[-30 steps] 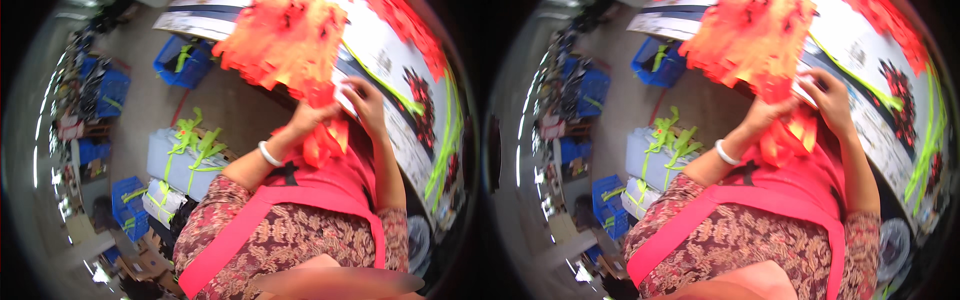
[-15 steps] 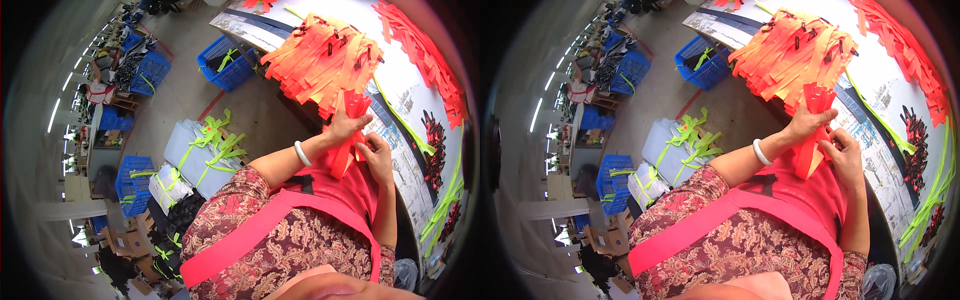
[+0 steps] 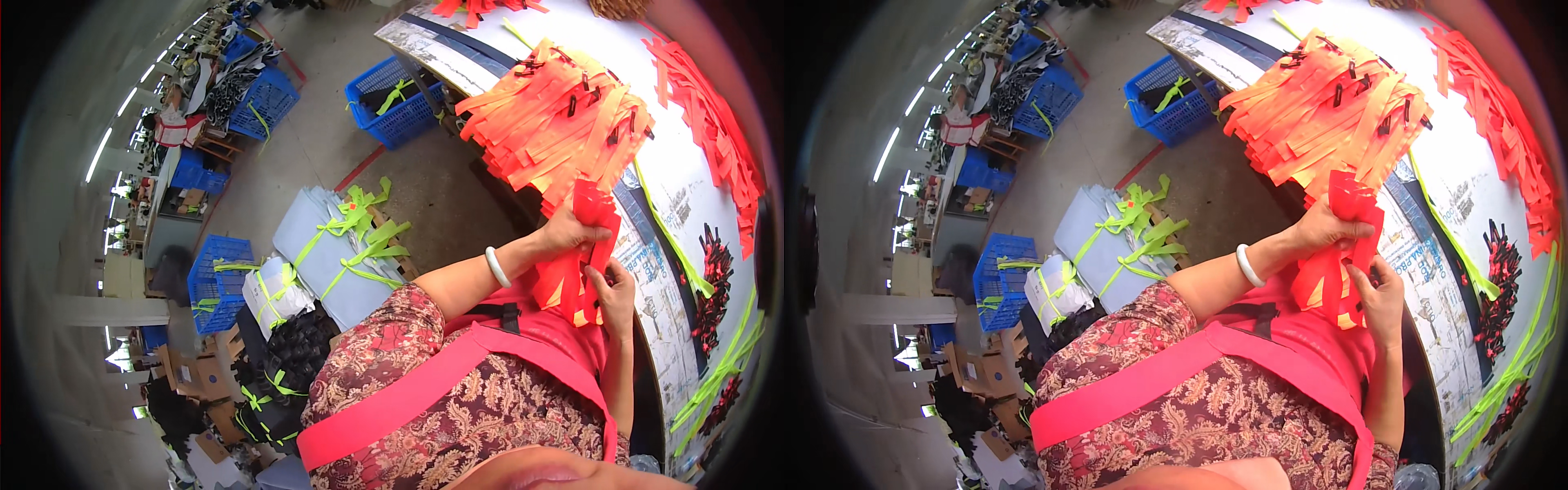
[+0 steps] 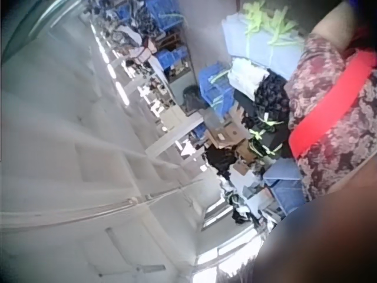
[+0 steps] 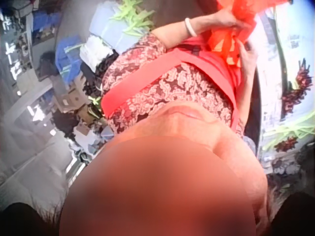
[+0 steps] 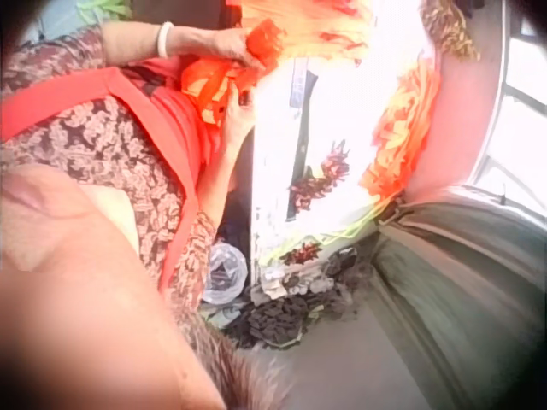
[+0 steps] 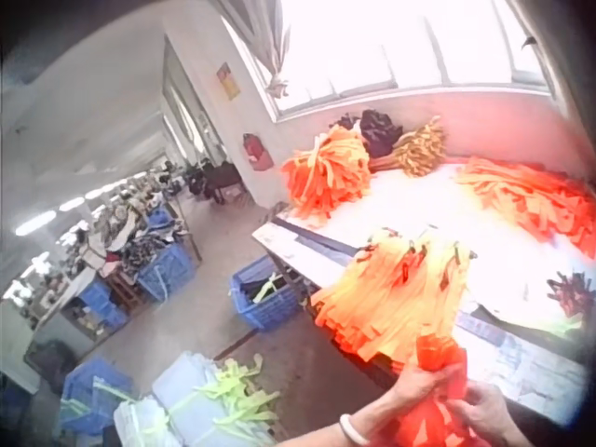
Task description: Manual assembly of plastic buckles onto reflective orange safety straps at an industrial workbench.
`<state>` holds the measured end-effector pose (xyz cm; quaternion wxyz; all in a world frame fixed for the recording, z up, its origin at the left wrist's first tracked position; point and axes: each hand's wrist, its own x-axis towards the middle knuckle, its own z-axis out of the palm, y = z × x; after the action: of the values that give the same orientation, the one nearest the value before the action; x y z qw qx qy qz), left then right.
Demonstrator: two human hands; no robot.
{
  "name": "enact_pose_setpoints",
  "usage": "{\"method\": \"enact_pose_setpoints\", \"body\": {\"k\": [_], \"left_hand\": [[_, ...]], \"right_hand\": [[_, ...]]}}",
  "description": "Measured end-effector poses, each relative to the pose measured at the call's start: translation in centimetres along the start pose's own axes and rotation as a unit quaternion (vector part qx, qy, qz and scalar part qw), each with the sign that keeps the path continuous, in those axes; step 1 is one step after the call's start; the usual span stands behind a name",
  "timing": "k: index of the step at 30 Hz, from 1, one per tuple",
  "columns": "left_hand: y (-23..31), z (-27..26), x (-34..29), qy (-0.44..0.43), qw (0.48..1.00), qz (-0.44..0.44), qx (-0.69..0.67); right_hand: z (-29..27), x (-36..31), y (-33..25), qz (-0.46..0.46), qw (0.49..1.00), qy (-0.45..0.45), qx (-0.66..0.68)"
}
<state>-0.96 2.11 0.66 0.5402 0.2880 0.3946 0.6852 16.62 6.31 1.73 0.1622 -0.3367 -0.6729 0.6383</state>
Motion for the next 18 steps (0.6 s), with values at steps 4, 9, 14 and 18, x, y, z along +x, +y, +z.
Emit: {"method": "enact_pose_setpoints", "body": {"k": [4, 9, 14, 18], "left_hand": [[-0.7, 0.2, -0.6, -0.045, 0.997, 0.031, 0.057], [-1.9, 1.0, -1.1, -0.129, 0.98, 0.002, 0.151], [-1.9, 0.9, -1.1, -0.113, 0.981, -0.03, 0.157], [-2.3, 0.9, -1.5, -0.112, 0.973, 0.022, 0.202]], "right_hand": [[-1.5, 0.3, 0.0, -0.027, 0.999, 0.027, 0.0], [-3.9, 0.7, -0.8, -0.032, 0.999, 0.039, -0.01], [-3.6, 0.4, -0.8, -0.051, 0.997, 0.058, -0.03], [-3.9, 0.2, -0.9, -0.027, 0.995, 0.022, -0.097]]}}
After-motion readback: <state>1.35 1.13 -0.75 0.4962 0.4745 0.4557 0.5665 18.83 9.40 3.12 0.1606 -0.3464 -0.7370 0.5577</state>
